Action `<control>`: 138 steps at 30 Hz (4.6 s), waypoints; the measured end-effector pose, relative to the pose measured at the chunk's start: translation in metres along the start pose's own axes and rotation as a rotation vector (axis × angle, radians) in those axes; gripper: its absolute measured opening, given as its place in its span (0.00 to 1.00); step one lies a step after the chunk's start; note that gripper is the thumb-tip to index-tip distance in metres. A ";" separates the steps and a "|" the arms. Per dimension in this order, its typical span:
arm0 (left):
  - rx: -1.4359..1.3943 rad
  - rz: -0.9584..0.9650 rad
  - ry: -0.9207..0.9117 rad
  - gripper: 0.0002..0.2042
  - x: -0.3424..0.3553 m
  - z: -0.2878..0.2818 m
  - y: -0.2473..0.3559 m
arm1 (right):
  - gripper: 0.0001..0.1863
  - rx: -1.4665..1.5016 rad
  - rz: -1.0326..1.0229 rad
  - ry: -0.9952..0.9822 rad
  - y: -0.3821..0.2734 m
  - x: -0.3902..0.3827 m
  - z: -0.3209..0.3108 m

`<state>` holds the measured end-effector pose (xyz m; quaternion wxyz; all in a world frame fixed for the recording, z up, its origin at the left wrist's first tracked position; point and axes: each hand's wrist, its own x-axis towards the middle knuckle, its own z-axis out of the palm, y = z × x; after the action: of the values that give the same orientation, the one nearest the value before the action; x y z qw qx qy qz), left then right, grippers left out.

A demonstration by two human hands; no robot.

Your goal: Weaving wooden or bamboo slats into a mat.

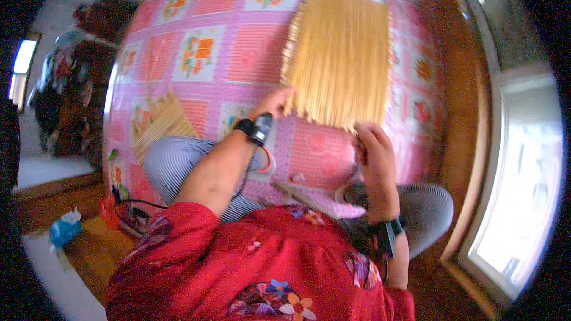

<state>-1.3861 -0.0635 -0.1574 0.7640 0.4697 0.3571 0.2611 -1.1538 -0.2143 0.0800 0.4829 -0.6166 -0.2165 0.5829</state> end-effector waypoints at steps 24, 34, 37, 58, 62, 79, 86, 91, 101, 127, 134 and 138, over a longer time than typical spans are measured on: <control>-0.328 -0.187 0.261 0.16 -0.117 0.122 0.178 | 0.11 -1.429 -0.992 0.224 0.021 -0.033 -0.002; -0.461 -0.131 0.225 0.16 -0.134 0.130 0.179 | 0.07 -1.516 -1.086 0.238 0.000 -0.038 -0.001; -0.368 -0.212 0.162 0.17 -0.155 0.114 0.188 | 0.06 -1.505 -1.074 0.254 -0.004 -0.041 -0.005; 0.985 0.199 0.038 0.09 -0.154 0.144 0.244 | 0.05 -1.448 -1.108 0.187 -0.011 -0.050 -0.006; 0.994 0.218 0.070 0.08 -0.154 0.145 0.242 | 0.05 -1.479 -1.100 0.221 -0.011 -0.049 -0.006; 0.279 0.144 -0.178 0.06 -0.212 0.197 0.294 | 0.08 -1.455 -1.371 0.136 -0.106 -0.150 -0.031; 0.163 0.208 -0.282 0.06 -0.245 0.228 0.311 | 0.14 -1.454 -1.356 0.256 -0.134 -0.208 -0.028; 0.002 0.392 -0.143 0.05 -0.271 0.237 0.306 | 0.15 -1.367 -1.379 0.325 -0.136 -0.221 -0.021; -0.125 0.660 -0.232 0.08 -0.251 0.201 0.312 | 0.19 -1.285 -1.415 0.317 -0.146 -0.207 0.005; -0.078 0.623 -0.537 0.12 -0.208 0.206 0.408 | 0.21 -1.153 -1.441 0.724 -0.150 -0.188 0.028; 0.614 0.621 -0.365 0.07 -0.227 0.173 0.336 | 0.13 -1.324 -1.539 0.542 -0.068 -0.159 0.011; 0.671 0.550 -0.254 0.05 -0.241 0.164 0.285 | 0.09 -1.349 -1.384 0.247 -0.039 -0.149 0.004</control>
<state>-1.4211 -0.2075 0.2223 0.5095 0.7972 0.1870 0.2645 -1.1796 -0.3199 0.1892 0.2834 -0.5567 -0.7673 -0.1450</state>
